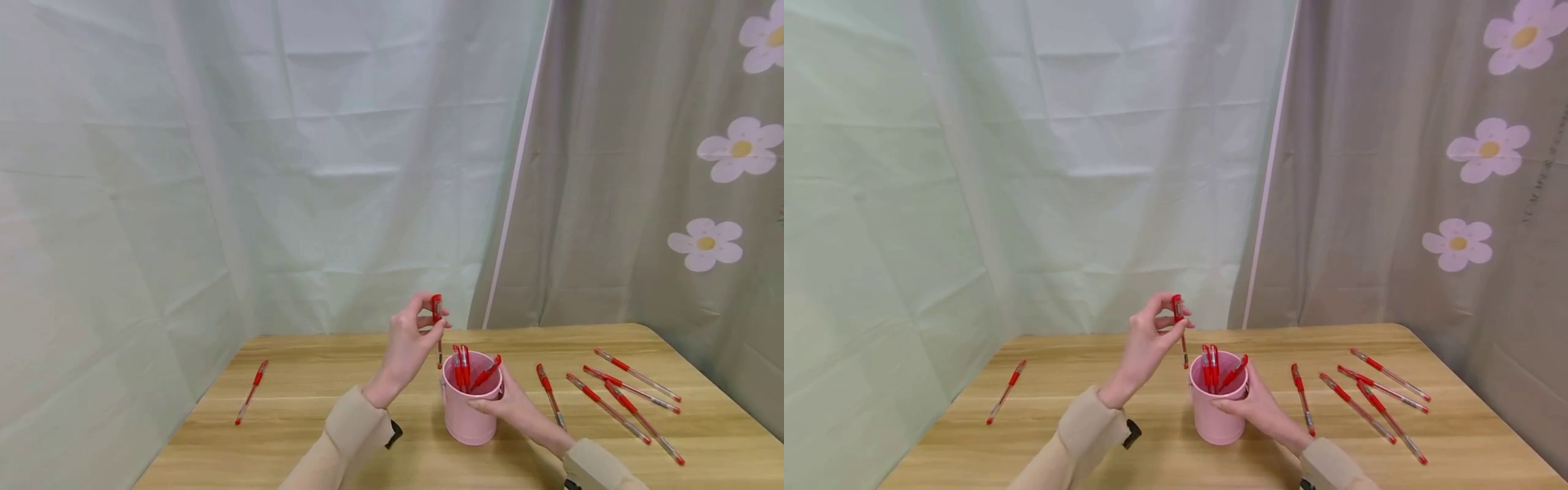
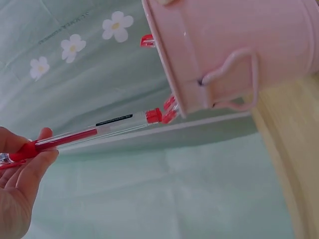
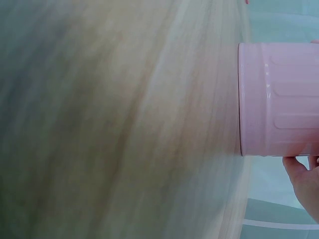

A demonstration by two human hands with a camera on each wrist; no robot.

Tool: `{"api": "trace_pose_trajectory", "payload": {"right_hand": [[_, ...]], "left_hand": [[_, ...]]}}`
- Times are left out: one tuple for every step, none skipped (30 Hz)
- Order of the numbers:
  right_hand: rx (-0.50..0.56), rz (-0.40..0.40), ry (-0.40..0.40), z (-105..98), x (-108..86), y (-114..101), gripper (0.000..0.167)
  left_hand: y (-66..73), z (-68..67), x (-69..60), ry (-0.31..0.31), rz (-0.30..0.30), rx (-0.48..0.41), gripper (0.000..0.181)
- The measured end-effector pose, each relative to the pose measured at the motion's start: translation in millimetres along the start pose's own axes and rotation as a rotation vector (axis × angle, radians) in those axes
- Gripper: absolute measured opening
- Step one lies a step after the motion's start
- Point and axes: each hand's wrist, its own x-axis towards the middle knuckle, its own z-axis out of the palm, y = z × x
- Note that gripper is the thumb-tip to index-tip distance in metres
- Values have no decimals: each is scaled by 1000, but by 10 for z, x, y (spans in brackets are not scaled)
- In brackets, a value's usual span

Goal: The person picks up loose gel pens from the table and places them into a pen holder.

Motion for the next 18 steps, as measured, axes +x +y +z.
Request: {"api": "trace_pose_trajectory", "payload": {"right_hand": [[-4, 1, 2, 0, 1, -2, 72], [-7, 3, 3, 1, 1, -4, 72], [-11, 8, 3, 1, 1, -5, 72], [-13, 13, 4, 2, 2, -7, 72], [-13, 16, 4, 2, 3, -10, 73], [-11, 18, 3, 3, 4, -12, 73], [-8, 21, 3, 3, 3, -14, 73], [-4, 23, -1, 2, 1, -16, 73], [2, 25, -4, 2, 1, -18, 73], [6, 26, -5, 2, 0, -19, 74], [11, 26, -7, 1, 0, -20, 74], [10, 26, -7, 1, 0, -20, 74], [11, 28, -6, 0, -1, -21, 74], [10, 26, -7, 0, -1, -19, 74], [9, 25, -10, -1, 1, -15, 74], [7, 22, -14, -4, 3, -10, 74], [7, 19, -17, -5, 3, -8, 74], [4, 14, -21, -7, 3, -6, 74]], "left_hand": [[40, 1, 0, 3, -4, -15, 27], [76, 2, -2, 7, -9, -22, 27], [110, 4, -3, 11, -11, -26, 26], [141, 5, -3, 16, -11, -25, 25], [142, 11, -2, 22, -11, -31, 25], [141, 18, 1, 26, -14, -36, 24], [142, 28, 3, 28, -17, -38, 24], [133, 39, 5, 29, -18, -36, 23], [120, 52, 7, 27, -18, -41, 24], [104, 64, 8, 21, -20, -44, 25], [88, 78, 10, 15, -23, -46, 26], [76, 90, 10, 6, -28, -46, 28], [58, 103, 9, -2, -30, -49, 30], [43, 114, 7, -9, -33, -50, 33], [29, 125, 5, -15, -39, -56, 36], [14, 135, 2, -20, -44, -59, 38], [3, 142, -2, -25, -50, -68, 40], [-6, 149, -6, -29, -58, -75, 41]]}}
